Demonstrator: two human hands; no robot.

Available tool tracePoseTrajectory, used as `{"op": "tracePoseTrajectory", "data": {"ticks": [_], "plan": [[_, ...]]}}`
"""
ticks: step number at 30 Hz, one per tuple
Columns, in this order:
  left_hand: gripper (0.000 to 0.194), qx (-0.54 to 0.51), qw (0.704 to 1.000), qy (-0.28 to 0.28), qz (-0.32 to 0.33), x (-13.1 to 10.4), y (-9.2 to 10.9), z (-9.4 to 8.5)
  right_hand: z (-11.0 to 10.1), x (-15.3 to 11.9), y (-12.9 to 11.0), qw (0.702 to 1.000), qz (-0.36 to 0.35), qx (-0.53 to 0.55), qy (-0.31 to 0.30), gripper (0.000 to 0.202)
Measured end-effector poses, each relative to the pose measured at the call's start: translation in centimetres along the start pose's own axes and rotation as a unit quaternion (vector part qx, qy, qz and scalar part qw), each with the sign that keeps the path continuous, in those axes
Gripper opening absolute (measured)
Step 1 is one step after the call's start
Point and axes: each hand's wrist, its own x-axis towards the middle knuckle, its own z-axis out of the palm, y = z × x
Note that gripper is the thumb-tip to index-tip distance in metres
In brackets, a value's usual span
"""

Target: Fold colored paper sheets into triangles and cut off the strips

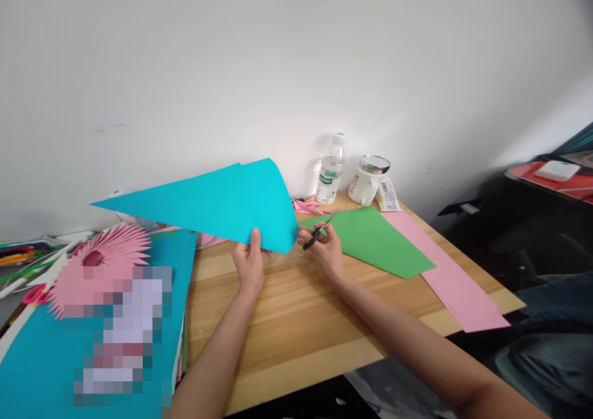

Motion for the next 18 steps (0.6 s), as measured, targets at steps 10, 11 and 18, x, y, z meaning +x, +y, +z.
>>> {"op": "tracePoseTrajectory", "data": {"ticks": [10,11,18], "plan": [[0.038,-0.038,0.996,-0.053,-0.065,-0.5,-0.4,0.0,-0.1,0.0,-1.2,0.994,-0.003,-0.113,0.005,0.048],[0.038,-0.044,0.995,-0.053,-0.069,-0.4,-0.5,0.0,-0.1,0.1,-1.2,0.992,0.003,-0.123,0.011,0.048],[0.032,-0.088,0.983,-0.089,-0.135,-0.3,-0.3,0.1,-0.4,0.4,-1.1,0.992,0.034,-0.115,-0.036,0.048]]}}
